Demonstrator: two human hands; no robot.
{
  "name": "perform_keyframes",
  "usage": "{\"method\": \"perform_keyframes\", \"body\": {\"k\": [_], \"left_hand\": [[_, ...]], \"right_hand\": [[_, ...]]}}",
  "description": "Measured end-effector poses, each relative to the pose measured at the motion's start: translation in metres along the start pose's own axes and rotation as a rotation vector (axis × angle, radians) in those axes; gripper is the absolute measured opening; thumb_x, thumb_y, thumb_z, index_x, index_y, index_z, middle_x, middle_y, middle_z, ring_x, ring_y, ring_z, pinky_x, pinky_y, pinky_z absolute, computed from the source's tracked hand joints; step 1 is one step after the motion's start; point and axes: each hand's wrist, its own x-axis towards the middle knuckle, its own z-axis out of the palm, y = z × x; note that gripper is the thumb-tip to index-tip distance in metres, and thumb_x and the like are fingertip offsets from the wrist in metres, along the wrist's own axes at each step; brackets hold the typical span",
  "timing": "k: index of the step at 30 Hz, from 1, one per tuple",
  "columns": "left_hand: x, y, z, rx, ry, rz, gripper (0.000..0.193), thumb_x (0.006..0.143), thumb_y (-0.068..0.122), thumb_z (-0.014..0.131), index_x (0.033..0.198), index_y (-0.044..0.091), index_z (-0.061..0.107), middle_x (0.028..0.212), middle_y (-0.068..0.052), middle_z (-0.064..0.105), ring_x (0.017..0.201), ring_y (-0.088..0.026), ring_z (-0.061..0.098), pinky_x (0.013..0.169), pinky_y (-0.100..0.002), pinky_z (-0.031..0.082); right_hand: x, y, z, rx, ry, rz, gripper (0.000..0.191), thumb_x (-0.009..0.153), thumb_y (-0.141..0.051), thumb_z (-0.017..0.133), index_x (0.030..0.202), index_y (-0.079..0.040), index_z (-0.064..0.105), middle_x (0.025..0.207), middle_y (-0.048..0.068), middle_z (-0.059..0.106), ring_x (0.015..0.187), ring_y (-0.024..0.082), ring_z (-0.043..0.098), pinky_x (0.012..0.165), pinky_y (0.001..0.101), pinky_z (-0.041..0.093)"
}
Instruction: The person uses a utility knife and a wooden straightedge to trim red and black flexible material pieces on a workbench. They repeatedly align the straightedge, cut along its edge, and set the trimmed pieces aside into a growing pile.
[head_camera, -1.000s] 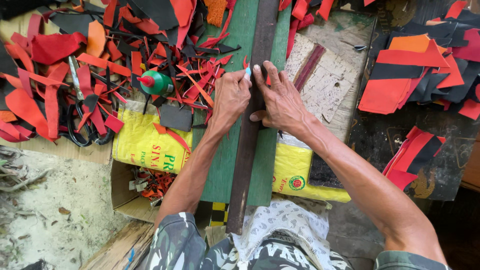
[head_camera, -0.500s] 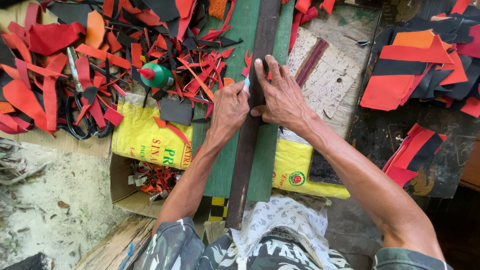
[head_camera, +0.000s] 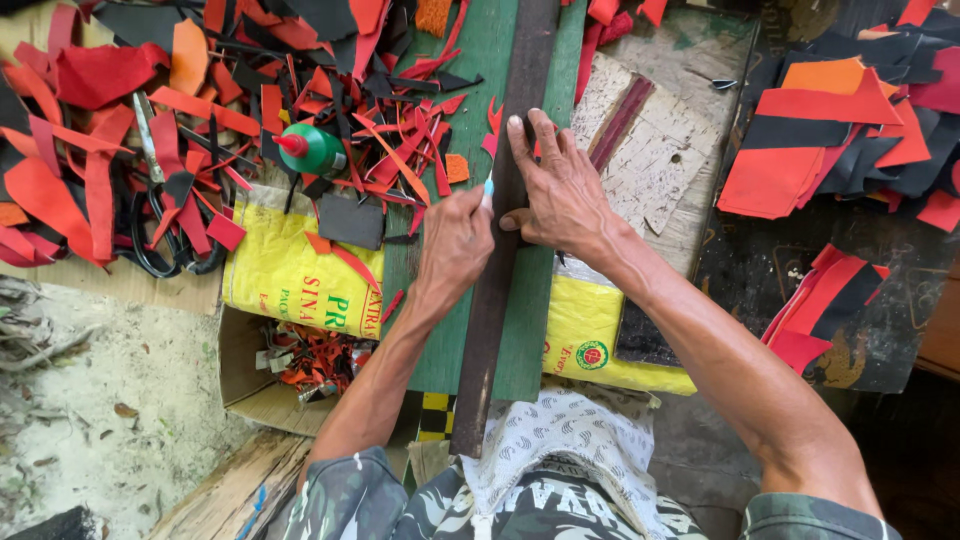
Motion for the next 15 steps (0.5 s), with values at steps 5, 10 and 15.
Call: {"method": "perform_keyframes", "body": {"k": [5,10,15], "left_hand": [[-0.040,0.007,-0.012,-0.072,0.049,0.011,0.021,0.095,0.003,0.056,0.109,-0.004,0.070,0.085,-0.020,0.069,0.072,-0.034,0.070,0.063,-0.042,0.052],[-0.044,0.017,-0.022,-0.090,0.025,-0.138,0.022,0.100,0.010,0.061,0.114,-0.003,0.072,0.078,-0.017,0.068,0.061,-0.025,0.066,0.055,-0.039,0.049],[0.002,0.025,-0.015,-0.394,0.022,-0.254,0.030,0.101,0.019,0.058,0.120,0.000,0.070,0.087,-0.007,0.069,0.050,-0.010,0.064,0.038,-0.029,0.050]], "right_hand": [[-0.003,0.001,0.006,-0.015,0.046,-0.026,0.126,0.063,-0.042,0.093,0.158,0.000,0.023,0.159,0.031,0.024,0.134,0.056,0.037,0.113,0.0569,0.035],[-0.010,0.005,0.005,0.016,0.006,-0.018,0.126,0.065,-0.046,0.092,0.160,-0.004,0.021,0.162,0.030,0.024,0.135,0.054,0.036,0.111,0.0583,0.035],[-0.009,0.004,-0.001,-0.004,0.010,-0.011,0.130,0.062,-0.050,0.093,0.161,-0.006,0.021,0.160,0.029,0.024,0.130,0.052,0.039,0.104,0.0589,0.039]]}}
